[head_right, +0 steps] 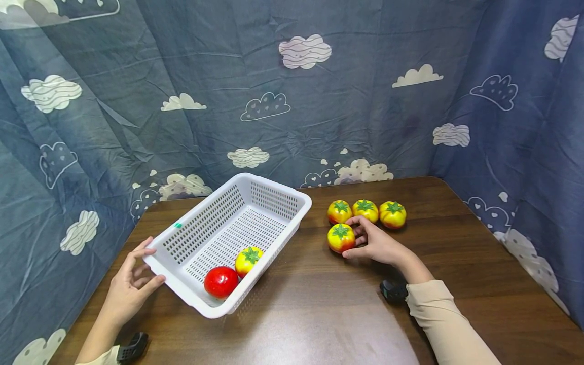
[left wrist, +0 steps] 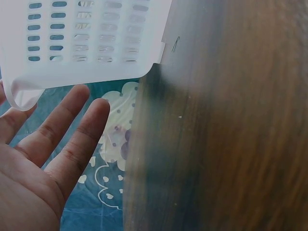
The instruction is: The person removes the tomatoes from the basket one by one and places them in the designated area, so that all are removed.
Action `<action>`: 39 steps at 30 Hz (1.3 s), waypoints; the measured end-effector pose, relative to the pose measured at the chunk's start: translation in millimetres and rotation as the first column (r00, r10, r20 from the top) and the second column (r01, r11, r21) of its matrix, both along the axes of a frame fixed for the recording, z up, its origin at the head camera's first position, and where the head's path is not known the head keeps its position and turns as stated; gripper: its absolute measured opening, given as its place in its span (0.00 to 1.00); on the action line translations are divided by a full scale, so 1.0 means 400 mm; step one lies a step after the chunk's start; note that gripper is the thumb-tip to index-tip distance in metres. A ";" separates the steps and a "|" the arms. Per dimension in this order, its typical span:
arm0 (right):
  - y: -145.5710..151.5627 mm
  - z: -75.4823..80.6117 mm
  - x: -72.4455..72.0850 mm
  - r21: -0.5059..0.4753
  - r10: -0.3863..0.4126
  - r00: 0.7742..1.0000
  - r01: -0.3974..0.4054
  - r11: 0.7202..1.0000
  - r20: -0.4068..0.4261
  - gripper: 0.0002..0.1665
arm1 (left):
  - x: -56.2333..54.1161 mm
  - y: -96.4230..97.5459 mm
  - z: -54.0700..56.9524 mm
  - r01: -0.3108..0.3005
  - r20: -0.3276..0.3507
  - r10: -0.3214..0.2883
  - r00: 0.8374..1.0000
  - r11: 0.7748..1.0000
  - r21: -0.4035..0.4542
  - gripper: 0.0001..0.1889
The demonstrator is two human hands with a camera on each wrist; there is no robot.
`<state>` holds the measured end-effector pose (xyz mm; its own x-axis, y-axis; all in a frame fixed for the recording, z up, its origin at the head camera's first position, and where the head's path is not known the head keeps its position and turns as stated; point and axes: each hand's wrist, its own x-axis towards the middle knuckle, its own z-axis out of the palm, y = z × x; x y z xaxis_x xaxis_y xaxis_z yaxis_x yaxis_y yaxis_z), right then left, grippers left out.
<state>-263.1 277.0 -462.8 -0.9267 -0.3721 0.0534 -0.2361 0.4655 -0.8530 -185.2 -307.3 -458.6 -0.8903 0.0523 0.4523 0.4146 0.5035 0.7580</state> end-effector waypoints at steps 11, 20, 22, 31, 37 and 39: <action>0.005 0.004 0.001 -0.015 0.018 1.000 -0.018 1.000 0.012 0.47 | -0.002 -0.001 -0.002 -0.001 0.003 0.001 1.000 1.000 0.001 0.36; 0.015 0.004 0.000 -0.023 0.032 0.999 -0.031 0.999 0.004 0.47 | -0.003 -0.001 -0.001 -0.003 0.007 0.003 1.000 1.000 0.002 0.36; 0.018 0.005 0.000 -0.018 0.030 1.000 -0.030 0.999 -0.006 0.46 | -0.003 -0.001 -0.001 -0.005 0.007 0.005 1.000 1.000 0.000 0.36; 0.028 0.027 0.003 0.002 0.022 1.000 -0.022 1.000 -0.016 0.44 | -0.001 -0.002 0.000 -0.007 0.013 0.007 1.000 1.000 0.001 0.35; 0.043 0.064 0.005 0.056 -0.033 0.998 0.030 0.998 0.055 0.45 | -0.002 -0.002 -0.001 -0.007 0.011 0.007 1.000 1.000 -0.004 0.35; 0.047 0.081 0.006 0.071 -0.055 0.997 0.050 0.996 0.062 0.45 | -0.002 -0.003 -0.001 -0.007 0.010 0.007 1.000 1.000 -0.002 0.35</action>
<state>-260.9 295.9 -430.5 -0.9458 -0.3234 -0.0309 -0.1556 0.5344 -0.8308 -185.8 -308.4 -459.1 -0.8951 0.0472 0.4433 0.4037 0.5077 0.7611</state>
